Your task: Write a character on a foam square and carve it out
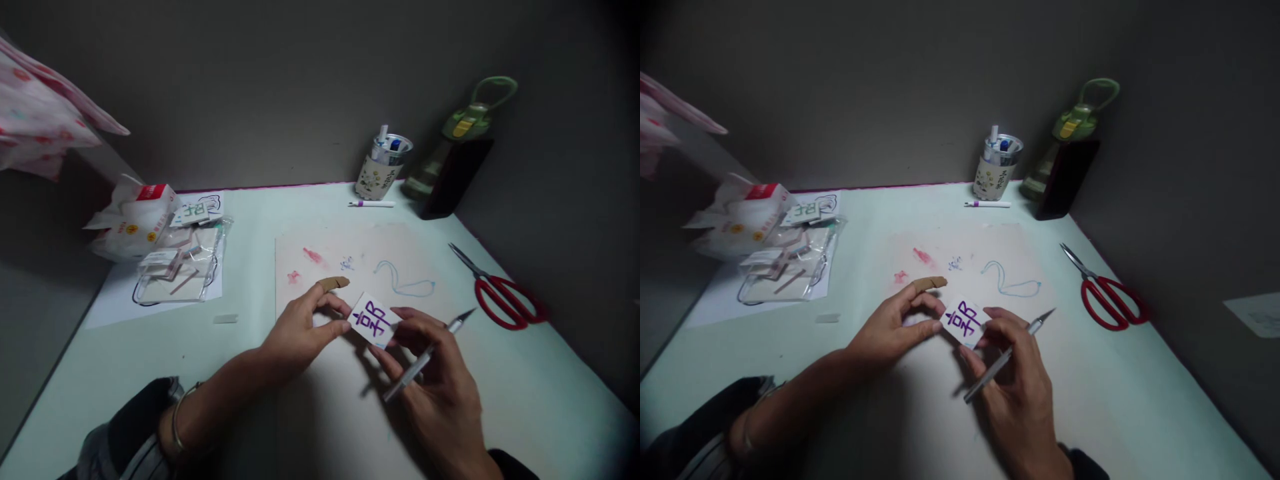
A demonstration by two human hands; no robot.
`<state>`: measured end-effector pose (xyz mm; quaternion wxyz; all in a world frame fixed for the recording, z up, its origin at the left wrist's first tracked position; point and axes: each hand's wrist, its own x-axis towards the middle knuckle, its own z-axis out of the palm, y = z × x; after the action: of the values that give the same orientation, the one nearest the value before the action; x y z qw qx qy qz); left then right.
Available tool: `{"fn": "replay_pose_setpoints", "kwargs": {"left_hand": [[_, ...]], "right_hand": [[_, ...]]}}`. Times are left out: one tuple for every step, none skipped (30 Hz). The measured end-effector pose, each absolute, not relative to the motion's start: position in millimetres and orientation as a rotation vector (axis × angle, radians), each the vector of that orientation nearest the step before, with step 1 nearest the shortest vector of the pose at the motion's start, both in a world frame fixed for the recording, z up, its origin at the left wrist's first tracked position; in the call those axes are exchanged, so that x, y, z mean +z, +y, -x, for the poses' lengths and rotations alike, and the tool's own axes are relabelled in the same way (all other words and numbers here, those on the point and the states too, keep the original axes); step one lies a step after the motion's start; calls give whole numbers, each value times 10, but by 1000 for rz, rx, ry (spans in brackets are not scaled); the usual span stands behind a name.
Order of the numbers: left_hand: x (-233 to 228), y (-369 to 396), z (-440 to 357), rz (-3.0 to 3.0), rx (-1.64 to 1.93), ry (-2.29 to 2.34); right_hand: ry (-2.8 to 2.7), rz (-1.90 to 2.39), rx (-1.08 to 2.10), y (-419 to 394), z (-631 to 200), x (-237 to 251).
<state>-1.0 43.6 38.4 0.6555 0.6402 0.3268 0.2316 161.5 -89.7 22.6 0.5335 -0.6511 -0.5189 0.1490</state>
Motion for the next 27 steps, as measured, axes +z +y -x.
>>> {"fn": "replay_pose_setpoints", "kwargs": {"left_hand": [[384,440,13,-1454,522,733],[384,444,15,-1458,516,724],[384,448,15,-1462,507,716],[383,452,14,-1470,496,711],[381,457,12,-1484,486,711],[377,463,10,-1505,476,716],[372,471,9,-1535,463,721],[363,481,8,-1573,448,725],[352,491,8,-1618,434,726],[338,501,9,-1675,422,726],[321,511,12,-1746,421,728],[302,519,15,-1827,428,733],[282,525,20,-1911,446,739],[262,527,25,-1994,469,747],[244,526,30,-2068,492,753],[227,519,34,-2130,516,755],[213,508,36,-2183,542,749],[202,490,35,-2229,566,738],[195,468,30,-2271,588,728],[190,442,20,-2304,600,725],[187,414,7,-2329,607,728],[186,385,-10,-2348,605,741],[185,357,-27,-2362,594,758],[184,333,-45,-2370,584,777],[182,313,-60,-2373,579,793],[180,298,-71,-2372,577,803],[178,288,-78,-2364,574,805]], "right_hand": [[-1247,1570,361,-908,-1618,222],[-1257,1585,365,-919,-1622,217],[-1267,1599,373,-929,-1627,212],[-1276,1613,383,-937,-1631,207],[-1289,1626,397,-945,-1633,204],[-1300,1637,411,-952,-1635,201],[-1309,1650,427,-959,-1636,202],[-1317,1666,442,-966,-1638,206],[-1328,1688,458,-972,-1641,214],[-1343,1715,472,-977,-1646,226],[-1364,1747,480,-980,-1654,241],[-1386,1783,475,-982,-1666,259],[-1408,1823,455,-981,-1682,277],[-1425,1856,418,-980,-1701,296],[-1433,1878,374,-979,-1723,316],[-1436,1888,334,-979,-1748,335],[-1442,1890,314,-981,-1775,356],[-1449,1884,313,-984,-1802,377],[-1465,1870,328,-988,-1828,399],[-1482,1849,351,-990,-1853,421],[-1497,1827,382,-987,-1873,443],[-1499,1804,416,-979,-1889,462],[-1484,1784,455,-963,-1898,478],[-1460,1766,501,-938,-1902,489],[-1434,1754,545,-907,-1900,494],[-1404,1750,583,-870,-1894,495],[-1375,1752,608,-831,-1884,489]]}}
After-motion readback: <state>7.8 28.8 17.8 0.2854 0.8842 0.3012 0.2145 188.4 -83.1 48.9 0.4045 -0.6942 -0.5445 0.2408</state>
